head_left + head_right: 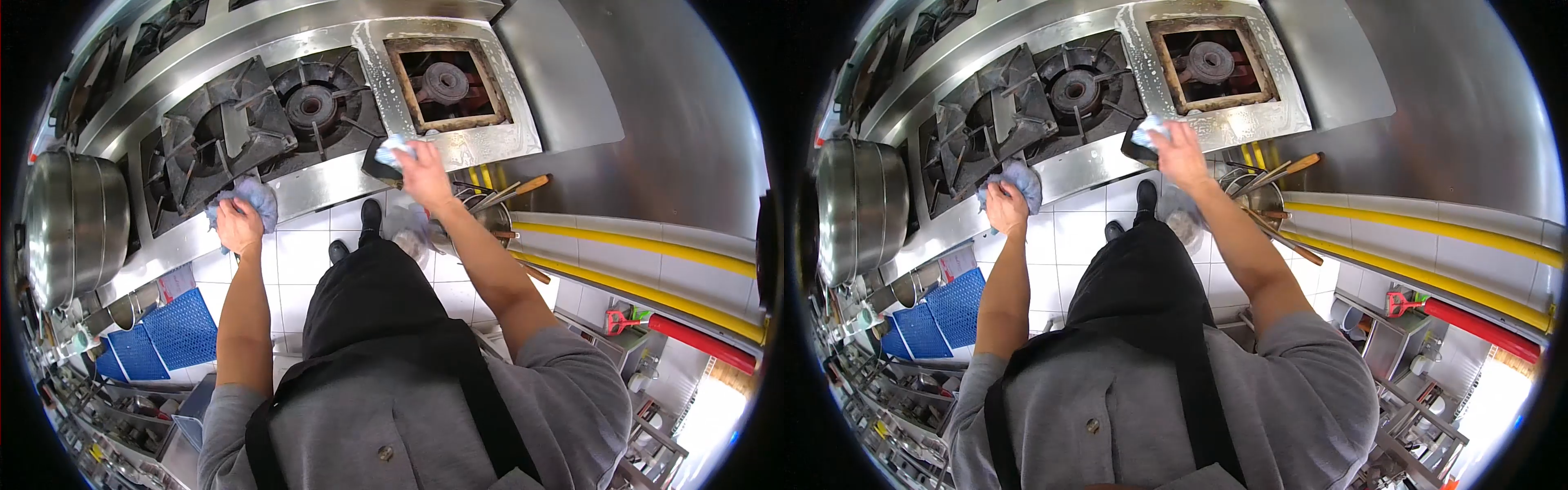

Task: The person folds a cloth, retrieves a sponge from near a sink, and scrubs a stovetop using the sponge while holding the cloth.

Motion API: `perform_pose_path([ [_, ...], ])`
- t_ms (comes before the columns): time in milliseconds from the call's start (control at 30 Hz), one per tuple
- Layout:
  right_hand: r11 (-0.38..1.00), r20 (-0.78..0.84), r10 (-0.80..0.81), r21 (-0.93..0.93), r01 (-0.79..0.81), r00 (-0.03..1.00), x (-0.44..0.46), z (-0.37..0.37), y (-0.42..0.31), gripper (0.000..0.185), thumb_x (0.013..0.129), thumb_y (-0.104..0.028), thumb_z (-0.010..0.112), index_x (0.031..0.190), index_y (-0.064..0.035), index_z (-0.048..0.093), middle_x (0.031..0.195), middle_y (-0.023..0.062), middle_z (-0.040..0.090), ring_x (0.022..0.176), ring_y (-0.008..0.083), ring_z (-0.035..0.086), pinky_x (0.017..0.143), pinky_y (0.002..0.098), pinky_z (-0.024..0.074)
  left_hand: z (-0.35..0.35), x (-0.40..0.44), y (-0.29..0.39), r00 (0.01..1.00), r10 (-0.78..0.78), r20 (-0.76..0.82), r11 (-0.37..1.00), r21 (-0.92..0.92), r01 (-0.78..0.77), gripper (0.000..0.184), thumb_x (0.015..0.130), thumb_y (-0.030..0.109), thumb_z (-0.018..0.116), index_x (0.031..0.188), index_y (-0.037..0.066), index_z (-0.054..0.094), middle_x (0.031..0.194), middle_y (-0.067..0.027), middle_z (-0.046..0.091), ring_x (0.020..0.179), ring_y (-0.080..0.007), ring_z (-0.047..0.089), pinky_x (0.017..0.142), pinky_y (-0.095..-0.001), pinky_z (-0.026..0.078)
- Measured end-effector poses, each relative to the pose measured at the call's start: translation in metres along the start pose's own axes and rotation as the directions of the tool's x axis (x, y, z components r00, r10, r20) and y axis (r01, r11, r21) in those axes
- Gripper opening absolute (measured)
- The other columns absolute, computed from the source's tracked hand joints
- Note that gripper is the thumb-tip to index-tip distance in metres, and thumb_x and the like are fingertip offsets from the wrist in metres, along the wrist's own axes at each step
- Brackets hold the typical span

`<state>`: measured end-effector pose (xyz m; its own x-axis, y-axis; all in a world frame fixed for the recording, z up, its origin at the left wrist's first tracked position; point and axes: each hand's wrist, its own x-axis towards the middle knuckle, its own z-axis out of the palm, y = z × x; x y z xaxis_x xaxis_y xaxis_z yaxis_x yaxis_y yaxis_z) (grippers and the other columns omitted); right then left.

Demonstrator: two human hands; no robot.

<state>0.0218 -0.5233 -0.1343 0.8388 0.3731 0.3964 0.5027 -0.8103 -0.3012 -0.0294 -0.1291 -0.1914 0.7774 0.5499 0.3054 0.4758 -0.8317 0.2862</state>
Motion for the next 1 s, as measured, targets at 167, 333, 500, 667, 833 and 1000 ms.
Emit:
perform_pose_path([
  [167, 0.999, 0.081, -0.028, 0.025, 0.026, 0.996, 0.005, 0.030, -0.017, 0.045, 0.076, -0.001, 0.063, 0.118, -0.0126, 0.070, 0.117, 0.0140, 0.058, 0.113, 0.0327, 0.053, 0.096, 0.0441, 0.0428, 0.005, 0.000, -0.004, 0.998, 0.028, -0.053, 1.000, -0.006, -0.029, 0.025, 0.094, 0.031, 0.055, 0.089, 0.007, 0.056, 0.087, -0.0170, 0.063, 0.080, -0.0414, 0.063, 0.070, -0.0531, 0.050],
  [333, 1.000, 0.089, 0.022, -0.006, -0.021, 0.996, -0.010, 0.035, -0.013, 0.045, 0.077, -0.003, 0.062, 0.120, -0.0135, 0.070, 0.119, 0.0147, 0.058, 0.114, 0.0332, 0.053, 0.097, 0.0447, 0.0427, 0.003, -0.002, -0.004, 0.998, 0.034, -0.056, 0.999, -0.014, -0.035, 0.025, 0.094, 0.031, 0.055, 0.087, 0.007, 0.056, 0.086, -0.0163, 0.062, 0.078, -0.0408, 0.063, 0.068, -0.0532, 0.049],
  [500, 0.977, 0.034, 0.126, -0.179, -0.118, 0.991, -0.036, 0.020, 0.041, 0.042, 0.079, -0.010, 0.064, 0.121, -0.0133, 0.069, 0.120, 0.0177, 0.058, 0.113, 0.0363, 0.053, 0.097, 0.0475, 0.0444, 0.001, -0.001, -0.002, 0.998, 0.037, -0.048, 0.999, -0.008, -0.038, 0.026, 0.095, 0.031, 0.054, 0.088, 0.007, 0.057, 0.087, -0.0169, 0.063, 0.079, -0.0412, 0.064, 0.068, -0.0530, 0.049],
  [667, 0.769, -0.189, 0.499, -0.354, -0.532, 0.846, -0.047, -0.010, 0.106, 0.037, 0.087, -0.015, 0.061, 0.123, -0.0106, 0.068, 0.114, 0.0207, 0.057, 0.105, 0.0400, 0.054, 0.091, 0.0507, 0.0452, 0.003, -0.001, -0.002, 0.997, 0.026, -0.071, 1.000, -0.004, -0.026, 0.026, 0.095, 0.032, 0.053, 0.089, 0.007, 0.058, 0.089, -0.0177, 0.064, 0.080, -0.0417, 0.064, 0.069, -0.0528, 0.049],
  [833, 0.854, -0.153, 0.403, -0.292, -0.431, 0.902, -0.049, 0.013, 0.082, 0.039, 0.088, -0.024, 0.062, 0.126, -0.0126, 0.066, 0.118, 0.0217, 0.055, 0.110, 0.0389, 0.052, 0.093, 0.0524, 0.0435, 0.009, 0.000, 0.003, 0.992, -0.042, -0.120, 0.999, 0.020, 0.045, 0.030, 0.094, 0.034, 0.053, 0.087, 0.006, 0.060, 0.091, -0.0183, 0.066, 0.081, -0.0411, 0.064, 0.070, -0.0538, 0.048],
  [1000, 0.858, -0.122, 0.399, -0.299, -0.417, 0.909, -0.044, -0.008, 0.134, 0.038, 0.087, -0.024, 0.064, 0.124, -0.0158, 0.067, 0.115, 0.0195, 0.056, 0.108, 0.0386, 0.054, 0.092, 0.0516, 0.0456, 0.015, 0.003, 0.015, 0.975, -0.191, -0.112, 0.979, 0.048, 0.197, 0.037, 0.093, 0.039, 0.052, 0.085, 0.004, 0.061, 0.090, -0.0192, 0.068, 0.086, -0.0421, 0.065, 0.076, -0.0545, 0.048],
])
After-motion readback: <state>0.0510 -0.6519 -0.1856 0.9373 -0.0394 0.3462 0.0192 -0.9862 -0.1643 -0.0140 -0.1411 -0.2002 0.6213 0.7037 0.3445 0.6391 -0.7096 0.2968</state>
